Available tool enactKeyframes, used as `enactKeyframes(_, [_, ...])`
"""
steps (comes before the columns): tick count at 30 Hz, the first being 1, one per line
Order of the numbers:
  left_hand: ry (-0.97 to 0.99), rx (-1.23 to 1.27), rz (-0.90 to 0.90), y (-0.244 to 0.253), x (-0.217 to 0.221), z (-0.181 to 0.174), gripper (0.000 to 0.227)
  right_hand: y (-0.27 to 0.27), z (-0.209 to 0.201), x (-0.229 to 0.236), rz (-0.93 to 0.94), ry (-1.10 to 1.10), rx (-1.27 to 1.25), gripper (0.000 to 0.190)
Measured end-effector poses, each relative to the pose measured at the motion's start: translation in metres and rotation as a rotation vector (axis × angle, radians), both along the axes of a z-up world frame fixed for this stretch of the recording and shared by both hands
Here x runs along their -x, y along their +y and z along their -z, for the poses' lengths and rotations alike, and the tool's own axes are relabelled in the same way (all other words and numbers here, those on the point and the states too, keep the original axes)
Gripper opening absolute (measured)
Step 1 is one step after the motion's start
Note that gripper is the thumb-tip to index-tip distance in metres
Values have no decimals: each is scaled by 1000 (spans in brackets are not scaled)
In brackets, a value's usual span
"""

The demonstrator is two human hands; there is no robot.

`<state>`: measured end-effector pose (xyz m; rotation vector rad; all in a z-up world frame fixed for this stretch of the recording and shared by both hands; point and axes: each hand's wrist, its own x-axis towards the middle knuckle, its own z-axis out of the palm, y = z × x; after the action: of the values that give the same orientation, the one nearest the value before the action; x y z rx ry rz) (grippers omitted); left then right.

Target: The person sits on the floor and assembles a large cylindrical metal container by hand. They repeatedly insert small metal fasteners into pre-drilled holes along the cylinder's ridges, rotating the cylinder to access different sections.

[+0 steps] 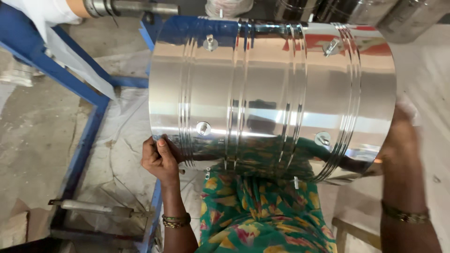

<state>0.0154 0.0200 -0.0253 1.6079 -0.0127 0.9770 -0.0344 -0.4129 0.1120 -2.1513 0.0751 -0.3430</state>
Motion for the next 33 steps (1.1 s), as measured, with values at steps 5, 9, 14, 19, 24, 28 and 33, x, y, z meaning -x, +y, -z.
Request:
enactKeyframes(5, [49, -47, -43, -4, 2, -18, 30, -21, 63, -12, 65, 16, -450, 14])
enactKeyframes(9, [103, -114, -120, -23, 12, -55, 32, -37, 102, -14, 88, 36, -627, 14])
enactKeyframes(14, [-288, -386, -94, -83, 36, -102, 53, -48, 134, -17, 92, 70, -751, 13])
enactKeyframes(19, [-238, -671, 423, -184, 73, -118, 40, -50, 155, -17, 78, 110, -813, 12])
enactKeyframes(24, [-150, -604, 423, -225, 68, -121, 29, -52, 166, -17, 57, 139, -841, 12])
enactKeyframes(28, [-124, -600, 343, -229, 67, -124, 31, -53, 170, -21, 38, 161, -859, 11])
enactKeyframes(33, [-102, -645, 265, -234, 68, -127, 31, -58, 174, -22, 11, 188, -859, 11])
